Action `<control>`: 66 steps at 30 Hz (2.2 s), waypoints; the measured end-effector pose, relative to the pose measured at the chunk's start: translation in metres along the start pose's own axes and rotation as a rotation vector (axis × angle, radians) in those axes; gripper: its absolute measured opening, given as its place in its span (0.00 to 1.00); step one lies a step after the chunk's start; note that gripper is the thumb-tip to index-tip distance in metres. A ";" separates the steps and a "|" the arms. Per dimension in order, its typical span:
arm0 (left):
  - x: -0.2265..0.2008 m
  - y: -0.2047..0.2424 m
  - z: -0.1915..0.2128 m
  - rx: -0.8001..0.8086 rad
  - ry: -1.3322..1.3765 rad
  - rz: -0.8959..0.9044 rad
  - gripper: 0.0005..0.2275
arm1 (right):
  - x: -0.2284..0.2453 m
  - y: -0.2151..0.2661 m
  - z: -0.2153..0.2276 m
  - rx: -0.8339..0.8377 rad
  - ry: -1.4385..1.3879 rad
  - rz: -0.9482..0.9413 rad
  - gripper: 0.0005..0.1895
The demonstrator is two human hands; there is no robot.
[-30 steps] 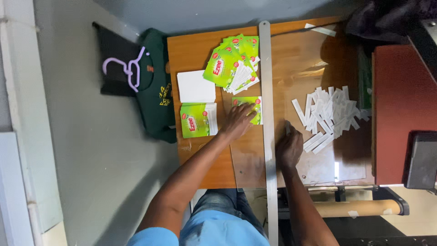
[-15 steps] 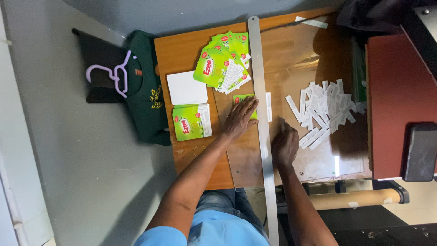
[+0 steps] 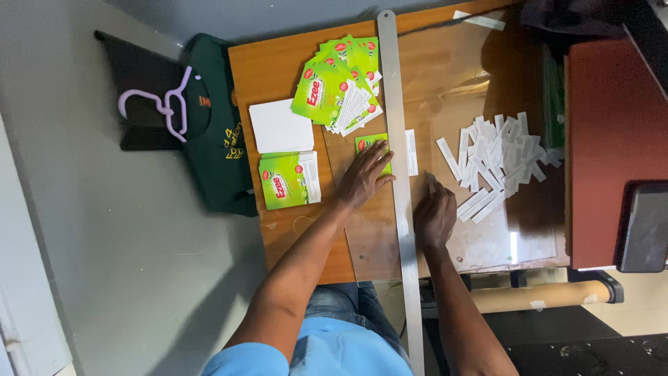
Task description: The person repeatedly picks up green packets from a stack, aligns them against a metal ruler on a wooden table, and cuts off a strip from one edge using a utility knife. The cut strips are discarded to the side, and the trimmed packets are stacked separately.
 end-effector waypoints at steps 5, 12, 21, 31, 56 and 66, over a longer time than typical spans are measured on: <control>0.003 0.000 -0.005 -0.023 0.003 -0.027 0.23 | -0.003 0.001 -0.003 -0.007 0.040 0.014 0.13; -0.002 -0.003 0.008 0.022 0.020 0.006 0.20 | -0.018 0.010 -0.012 0.019 0.035 -0.021 0.13; -0.007 -0.010 0.022 0.087 0.068 0.063 0.18 | -0.005 0.002 -0.004 -0.006 0.024 0.043 0.13; -0.007 -0.010 0.027 0.061 0.043 0.042 0.19 | 0.021 -0.009 0.007 -0.018 0.021 0.080 0.12; 0.000 -0.006 0.016 0.052 0.043 0.035 0.17 | -0.005 0.002 -0.007 0.040 0.052 0.029 0.12; -0.006 -0.011 0.031 0.103 0.059 0.082 0.23 | -0.010 0.009 -0.008 0.069 0.054 -0.041 0.13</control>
Point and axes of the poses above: each hand's wrist, its own y-axis away from the middle knuckle, its own z-axis out of the back of the hand, x = y × z, the point moved 3 cm from there along -y, towards the middle knuckle, and after that the axes turned 3 degrees about -x, right-handed, at the moved point
